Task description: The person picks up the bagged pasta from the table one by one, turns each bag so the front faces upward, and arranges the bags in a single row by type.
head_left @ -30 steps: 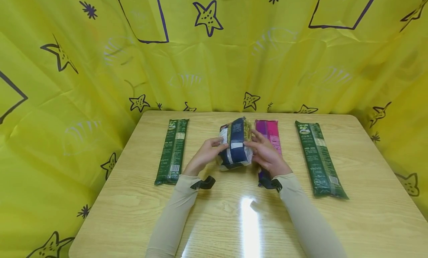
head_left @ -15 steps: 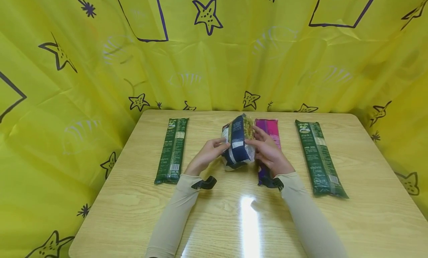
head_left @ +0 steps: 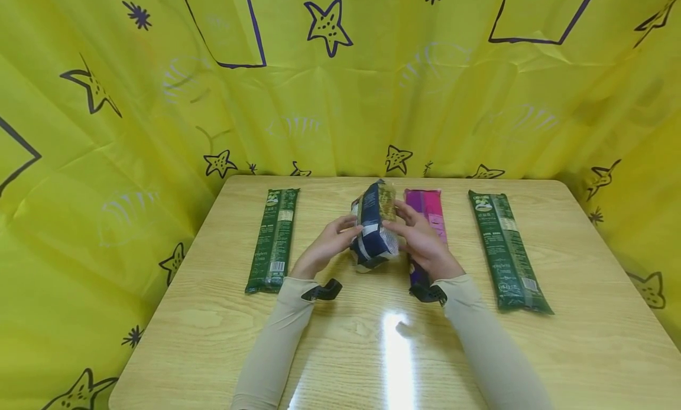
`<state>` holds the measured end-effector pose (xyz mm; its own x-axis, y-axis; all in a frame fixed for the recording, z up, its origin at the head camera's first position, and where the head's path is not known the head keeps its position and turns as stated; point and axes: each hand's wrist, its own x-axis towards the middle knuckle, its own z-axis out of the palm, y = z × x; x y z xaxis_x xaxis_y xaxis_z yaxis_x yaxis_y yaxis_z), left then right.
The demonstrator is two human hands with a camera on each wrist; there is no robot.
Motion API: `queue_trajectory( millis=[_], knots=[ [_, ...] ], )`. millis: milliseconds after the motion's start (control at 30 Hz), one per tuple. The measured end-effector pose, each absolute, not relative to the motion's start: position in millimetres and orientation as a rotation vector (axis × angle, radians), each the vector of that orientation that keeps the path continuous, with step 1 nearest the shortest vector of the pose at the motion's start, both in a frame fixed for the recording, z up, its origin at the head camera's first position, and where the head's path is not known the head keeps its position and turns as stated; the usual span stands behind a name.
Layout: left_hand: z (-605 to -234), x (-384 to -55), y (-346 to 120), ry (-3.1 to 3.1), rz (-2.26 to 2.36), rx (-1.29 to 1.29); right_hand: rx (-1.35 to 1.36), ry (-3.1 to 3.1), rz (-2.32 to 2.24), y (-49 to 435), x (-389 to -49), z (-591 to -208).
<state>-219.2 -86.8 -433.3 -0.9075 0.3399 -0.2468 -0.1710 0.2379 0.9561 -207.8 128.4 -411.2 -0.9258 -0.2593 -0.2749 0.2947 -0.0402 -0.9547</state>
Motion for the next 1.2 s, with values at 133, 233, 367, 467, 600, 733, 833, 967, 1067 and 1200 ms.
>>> queue_trajectory(
  millis=[133, 233, 367, 467, 600, 733, 833, 967, 1067, 1200],
  knots=[
    [-432.4, -218.5, -88.4, 2.096, 1.722, 0.144, -0.006, 1.888, -2.007, 126.0, -206.0, -410.3],
    [-431.6, -218.6, -89.4, 2.093, 1.713, 0.126, -0.042, 1.897, -2.004, 123.9, -205.0, -410.2],
    [-430.2, -218.8, -89.7, 2.092, 1.700, 0.088, -0.078, 1.882, -2.026, 121.5, -204.3, -411.2],
    [-429.3, -218.6, -89.4, 2.085, 1.701, 0.066, -0.084, 1.873, -2.042, 119.8, -203.7, -411.6],
    [-427.2, -218.4, -90.1, 2.107, 1.688, 0.045, -0.098, 1.876, -2.052, 116.6, -203.1, -412.1],
    [-424.2, -218.4, -92.4, 2.143, 1.655, 0.030, -0.120, 1.878, -2.059, 112.5, -202.3, -412.6],
    [-423.8, -219.8, -94.6, 2.159, 1.637, 0.029, -0.144, 1.879, -2.063, 109.8, -201.4, -413.1],
    [-425.0, -221.6, -97.0, 2.176, 1.621, 0.036, -0.168, 1.875, -2.070, 107.5, -200.2, -413.1],
    [-425.0, -221.8, -98.7, 2.181, 1.609, 0.033, -0.176, 1.875, -2.073, 106.1, -199.6, -413.3],
    [-423.5, -221.9, -100.4, 2.184, 1.603, 0.031, -0.173, 1.872, -2.073, 104.6, -199.8, -414.4]
  ],
)
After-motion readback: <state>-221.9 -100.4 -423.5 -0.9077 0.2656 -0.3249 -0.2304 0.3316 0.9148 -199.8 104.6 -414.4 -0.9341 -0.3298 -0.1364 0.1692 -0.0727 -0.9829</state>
